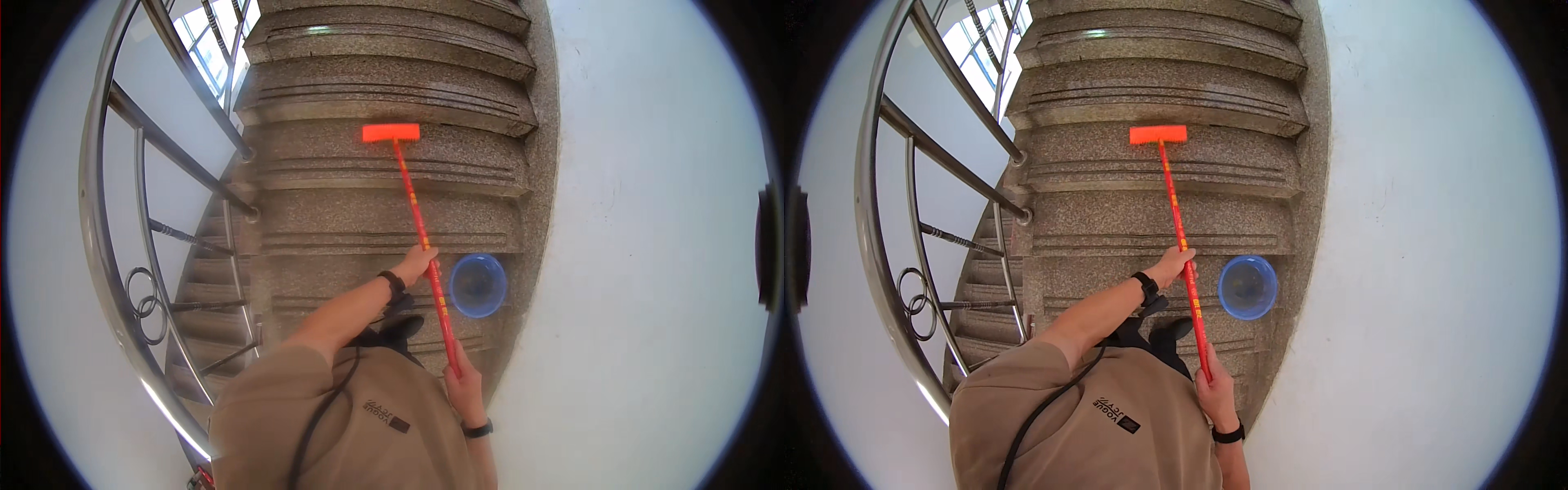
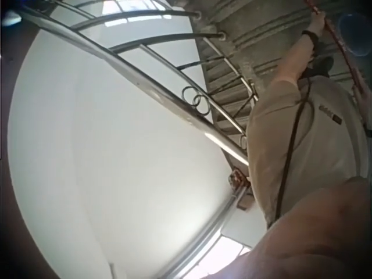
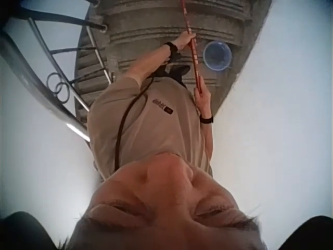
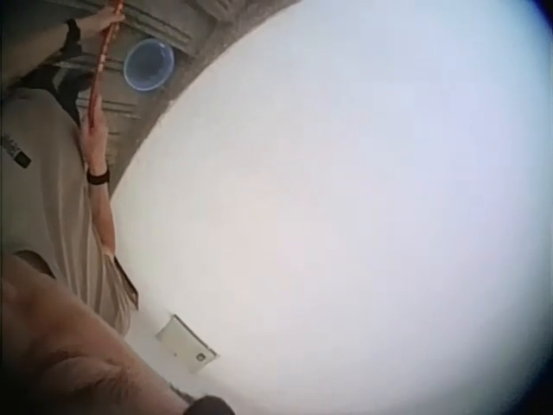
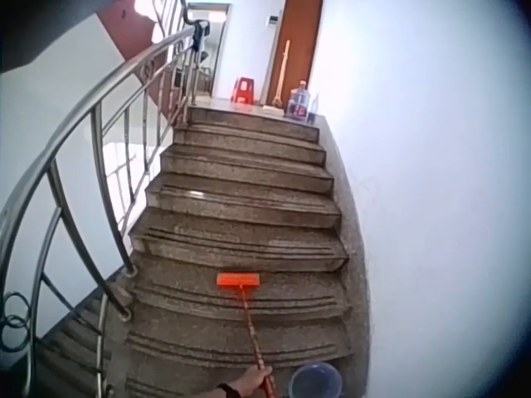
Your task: Cleaning and drying concrete stairs using a floor squeegee.
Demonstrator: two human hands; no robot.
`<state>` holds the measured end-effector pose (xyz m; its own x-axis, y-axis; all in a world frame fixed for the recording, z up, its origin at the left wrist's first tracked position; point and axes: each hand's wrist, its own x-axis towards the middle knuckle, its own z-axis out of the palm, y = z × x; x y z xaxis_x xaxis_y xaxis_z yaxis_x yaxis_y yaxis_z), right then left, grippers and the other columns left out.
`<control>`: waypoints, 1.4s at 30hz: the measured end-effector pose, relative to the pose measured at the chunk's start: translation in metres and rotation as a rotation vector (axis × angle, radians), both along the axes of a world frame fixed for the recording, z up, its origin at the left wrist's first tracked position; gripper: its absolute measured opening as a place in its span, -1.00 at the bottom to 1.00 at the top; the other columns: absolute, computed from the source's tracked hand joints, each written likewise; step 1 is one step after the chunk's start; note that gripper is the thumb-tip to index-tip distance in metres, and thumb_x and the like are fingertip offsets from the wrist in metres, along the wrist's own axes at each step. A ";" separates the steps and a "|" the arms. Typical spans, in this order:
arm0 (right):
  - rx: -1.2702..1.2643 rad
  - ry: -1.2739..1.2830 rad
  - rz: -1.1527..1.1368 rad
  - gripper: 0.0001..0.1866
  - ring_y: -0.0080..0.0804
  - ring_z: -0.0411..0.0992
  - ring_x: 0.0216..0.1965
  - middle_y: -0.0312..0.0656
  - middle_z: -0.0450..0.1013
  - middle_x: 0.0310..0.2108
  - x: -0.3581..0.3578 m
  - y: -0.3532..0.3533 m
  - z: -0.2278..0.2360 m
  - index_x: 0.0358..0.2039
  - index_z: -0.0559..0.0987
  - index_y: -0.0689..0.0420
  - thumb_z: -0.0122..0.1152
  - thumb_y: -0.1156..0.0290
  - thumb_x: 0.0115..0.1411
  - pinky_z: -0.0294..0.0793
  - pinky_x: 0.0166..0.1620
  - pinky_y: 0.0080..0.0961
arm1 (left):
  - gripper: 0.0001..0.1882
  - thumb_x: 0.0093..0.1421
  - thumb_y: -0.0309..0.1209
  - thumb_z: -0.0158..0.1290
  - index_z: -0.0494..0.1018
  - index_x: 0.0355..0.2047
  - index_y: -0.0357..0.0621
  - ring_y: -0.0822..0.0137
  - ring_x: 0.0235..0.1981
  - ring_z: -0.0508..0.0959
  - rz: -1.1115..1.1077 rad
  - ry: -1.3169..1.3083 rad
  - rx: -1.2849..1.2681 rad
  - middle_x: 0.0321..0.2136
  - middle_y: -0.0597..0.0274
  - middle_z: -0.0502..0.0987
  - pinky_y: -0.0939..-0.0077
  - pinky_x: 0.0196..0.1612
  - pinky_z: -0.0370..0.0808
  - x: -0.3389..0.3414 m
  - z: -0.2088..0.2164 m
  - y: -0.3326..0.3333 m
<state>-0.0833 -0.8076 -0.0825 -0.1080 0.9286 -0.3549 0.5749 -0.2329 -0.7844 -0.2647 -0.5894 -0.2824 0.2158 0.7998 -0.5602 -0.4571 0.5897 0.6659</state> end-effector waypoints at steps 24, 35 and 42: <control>-0.269 0.107 -0.270 -0.41 -0.46 0.51 0.00 -0.04 0.56 0.08 0.016 -0.067 0.001 0.32 0.41 0.21 0.16 0.60 0.25 0.45 0.05 -0.55 | -0.76 0.43 -0.15 -0.01 0.31 -0.21 -0.03 0.37 -0.43 0.60 0.004 -0.023 -0.045 -0.41 0.26 0.59 0.37 -0.44 0.58 -0.022 0.008 -0.091; -0.227 0.111 -0.209 -0.34 -0.63 0.38 -0.43 -0.34 0.47 -0.36 0.019 -0.085 0.021 0.38 0.36 0.11 0.16 0.60 0.23 0.44 -0.30 -0.64 | -0.73 0.39 -0.19 0.06 0.34 -0.17 -0.12 0.33 -0.47 0.60 -0.220 0.004 -0.176 -0.42 0.18 0.58 0.37 -0.46 0.58 0.001 0.006 -0.101; -0.203 0.096 -0.239 -0.27 -0.49 0.47 -0.29 -0.21 0.52 -0.27 0.022 -0.115 0.019 0.43 0.24 0.14 0.16 0.60 0.23 0.50 -0.13 -0.53 | -0.72 0.39 -0.17 0.07 0.36 -0.18 -0.12 0.37 -0.50 0.60 -0.363 -0.024 -0.071 -0.42 0.21 0.58 0.44 -0.47 0.58 0.024 0.034 -0.102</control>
<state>-0.0616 -0.9225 -0.0631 0.0628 0.8433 -0.5338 0.4104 -0.5094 -0.7564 -0.2408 -0.6912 -0.2480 0.4923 0.6280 -0.6027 -0.2246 0.7606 0.6091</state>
